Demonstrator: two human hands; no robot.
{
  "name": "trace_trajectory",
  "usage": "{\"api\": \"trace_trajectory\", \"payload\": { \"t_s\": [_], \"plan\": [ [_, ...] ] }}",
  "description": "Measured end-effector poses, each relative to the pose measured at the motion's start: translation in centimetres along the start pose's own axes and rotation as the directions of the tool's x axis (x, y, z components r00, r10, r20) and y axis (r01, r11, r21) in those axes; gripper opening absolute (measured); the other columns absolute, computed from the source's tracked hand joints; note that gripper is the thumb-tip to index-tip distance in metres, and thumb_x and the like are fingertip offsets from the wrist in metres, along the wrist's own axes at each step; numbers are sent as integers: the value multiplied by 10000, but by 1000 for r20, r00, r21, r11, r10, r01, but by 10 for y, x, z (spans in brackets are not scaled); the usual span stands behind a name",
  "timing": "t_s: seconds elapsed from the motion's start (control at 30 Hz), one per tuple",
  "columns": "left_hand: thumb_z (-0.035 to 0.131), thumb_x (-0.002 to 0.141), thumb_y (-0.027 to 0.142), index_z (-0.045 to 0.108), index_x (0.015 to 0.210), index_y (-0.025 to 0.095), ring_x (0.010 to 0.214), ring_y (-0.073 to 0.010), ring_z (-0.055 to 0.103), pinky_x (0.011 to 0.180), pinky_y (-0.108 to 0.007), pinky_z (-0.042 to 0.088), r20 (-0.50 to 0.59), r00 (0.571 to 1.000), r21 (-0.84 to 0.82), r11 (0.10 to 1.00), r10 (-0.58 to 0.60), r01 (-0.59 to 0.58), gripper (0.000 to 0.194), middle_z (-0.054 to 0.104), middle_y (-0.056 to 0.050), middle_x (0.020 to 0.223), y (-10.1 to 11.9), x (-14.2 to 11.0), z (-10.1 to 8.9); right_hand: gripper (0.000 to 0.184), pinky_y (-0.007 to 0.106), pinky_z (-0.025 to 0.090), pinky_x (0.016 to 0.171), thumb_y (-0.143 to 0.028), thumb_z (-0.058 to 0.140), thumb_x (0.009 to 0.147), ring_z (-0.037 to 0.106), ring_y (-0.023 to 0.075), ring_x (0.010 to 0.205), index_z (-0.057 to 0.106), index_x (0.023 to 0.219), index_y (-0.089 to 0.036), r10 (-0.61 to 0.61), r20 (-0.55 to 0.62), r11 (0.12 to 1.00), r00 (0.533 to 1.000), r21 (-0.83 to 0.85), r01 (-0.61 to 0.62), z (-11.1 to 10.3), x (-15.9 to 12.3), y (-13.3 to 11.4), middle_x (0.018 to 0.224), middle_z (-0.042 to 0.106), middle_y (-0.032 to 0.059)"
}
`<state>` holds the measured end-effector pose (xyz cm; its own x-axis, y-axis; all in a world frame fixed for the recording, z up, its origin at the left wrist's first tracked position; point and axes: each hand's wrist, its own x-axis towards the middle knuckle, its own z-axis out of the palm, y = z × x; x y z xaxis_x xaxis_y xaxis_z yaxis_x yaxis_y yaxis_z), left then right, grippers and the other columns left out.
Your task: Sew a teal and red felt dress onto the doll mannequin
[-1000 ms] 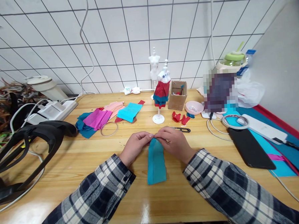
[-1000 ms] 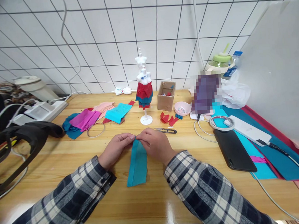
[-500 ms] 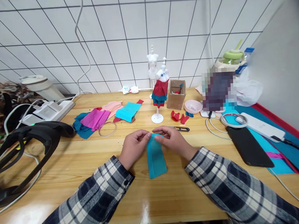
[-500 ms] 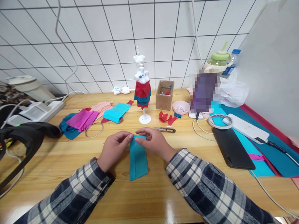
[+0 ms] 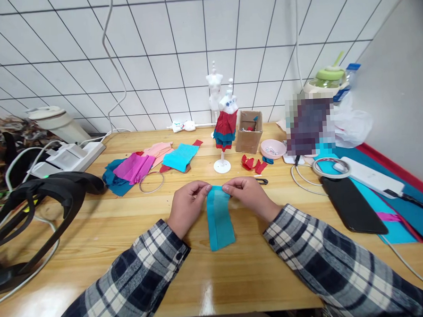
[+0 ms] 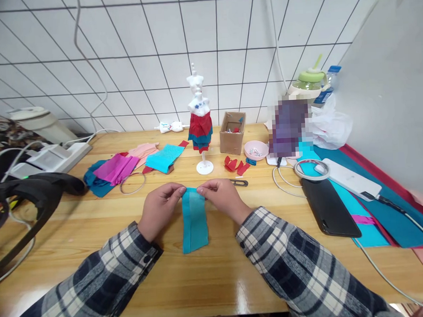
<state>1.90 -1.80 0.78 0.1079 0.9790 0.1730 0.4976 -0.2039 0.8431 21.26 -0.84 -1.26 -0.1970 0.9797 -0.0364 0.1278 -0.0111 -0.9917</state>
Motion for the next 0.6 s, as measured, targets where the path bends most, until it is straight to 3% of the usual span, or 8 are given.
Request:
{"api": "trace_trajectory", "payload": {
  "t_s": [0.07,0.2,0.3,0.37,0.47,0.53,0.6],
  "plan": [
    [603,840,436,716,921,171,813,-197,643,746,-272,479,44,999,-102,994,-29,34,300,736,-50,883,2,-1,1,303,279,469,628,-446,711,723,595,145,650,714,761,-145,-24,-38,1000,999,17,24,1,0,0,705,696,32],
    [654,795,491,635,1161,153,957,-224,653,841,-311,496,249,967,-397,906,-47,146,499,711,-92,1100,3,-1,6,322,313,508,697,-464,723,710,634,177,731,726,805,-156,-45,-126,993,991,105,58,3,-1,-1,790,725,56],
    [676,793,468,694,1004,144,873,-203,650,783,-289,493,275,958,-421,884,-87,201,388,729,-79,1002,2,-2,7,344,338,527,742,-491,712,733,654,200,787,742,832,-163,-77,-108,990,991,110,89,3,-3,-2,840,734,74],
    [678,804,448,710,918,143,789,-172,627,733,-266,475,278,952,-443,863,-126,243,327,727,-57,897,2,-4,6,398,345,535,763,-527,614,824,661,202,839,744,953,-174,-118,-74,984,990,128,126,1,-6,-3,923,730,90],
    [726,773,428,707,879,154,726,-137,592,727,-253,457,410,901,-609,692,-143,387,294,696,-31,814,3,-11,3,468,348,550,770,-545,498,905,662,198,920,659,1203,-222,-125,4,969,992,214,121,-1,-10,-6,1087,695,103],
    [768,735,414,706,893,155,711,-126,583,730,-253,454,540,832,-671,533,-124,515,310,673,-28,795,3,-17,4,462,360,538,841,-519,591,865,645,214,1030,635,1243,-256,-117,164,968,980,240,75,0,-13,-10,1165,675,93],
    [794,710,397,704,903,150,700,-121,579,728,-258,453,641,761,-669,413,-100,618,325,651,-31,779,3,-22,7,441,371,505,919,-489,665,821,609,233,1129,662,1202,-267,-107,334,962,937,271,13,4,-17,-13,1219,660,78]
  ]
}}
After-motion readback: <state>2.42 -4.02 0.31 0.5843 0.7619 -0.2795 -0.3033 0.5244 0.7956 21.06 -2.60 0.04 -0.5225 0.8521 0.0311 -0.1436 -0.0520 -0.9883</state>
